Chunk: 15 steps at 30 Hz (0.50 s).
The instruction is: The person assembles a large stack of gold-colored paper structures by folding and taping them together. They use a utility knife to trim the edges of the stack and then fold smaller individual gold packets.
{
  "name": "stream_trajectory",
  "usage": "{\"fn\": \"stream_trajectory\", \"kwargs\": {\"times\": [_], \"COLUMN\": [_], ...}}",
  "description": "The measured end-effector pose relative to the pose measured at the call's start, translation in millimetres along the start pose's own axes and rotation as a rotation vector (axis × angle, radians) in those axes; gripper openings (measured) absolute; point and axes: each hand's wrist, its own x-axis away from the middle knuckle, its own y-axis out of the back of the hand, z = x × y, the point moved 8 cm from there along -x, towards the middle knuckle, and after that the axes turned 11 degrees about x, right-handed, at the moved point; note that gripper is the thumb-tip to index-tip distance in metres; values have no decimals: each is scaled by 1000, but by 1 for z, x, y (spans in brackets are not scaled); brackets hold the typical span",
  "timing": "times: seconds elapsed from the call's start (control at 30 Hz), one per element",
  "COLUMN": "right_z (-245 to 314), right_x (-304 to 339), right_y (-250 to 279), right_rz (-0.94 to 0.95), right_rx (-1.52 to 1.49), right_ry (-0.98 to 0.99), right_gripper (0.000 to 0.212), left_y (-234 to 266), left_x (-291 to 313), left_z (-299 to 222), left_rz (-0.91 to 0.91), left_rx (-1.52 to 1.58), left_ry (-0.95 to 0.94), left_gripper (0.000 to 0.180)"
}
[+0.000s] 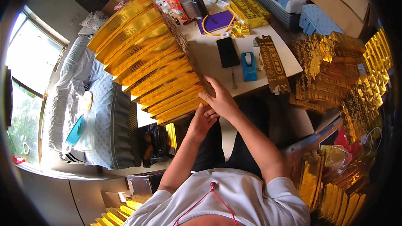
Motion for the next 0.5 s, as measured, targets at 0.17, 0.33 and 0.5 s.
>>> {"fn": "stream_trajectory", "kwargs": {"times": [0.17, 0.33, 0.5], "right_z": [111, 214, 276], "right_x": [21, 74, 120], "right_y": [80, 166, 221], "right_rz": [-12, 130, 186], "right_rx": [-501, -657, -675], "right_ry": [263, 714, 918], "right_gripper": [38, 41, 41], "left_y": [49, 63, 49], "left_x": [19, 31, 17], "left_z": [22, 47, 60], "left_rz": [-38, 18, 13], "left_rx": [-67, -25, -54], "left_ry": [-53, -246, -190], "left_gripper": [45, 26, 26]}}
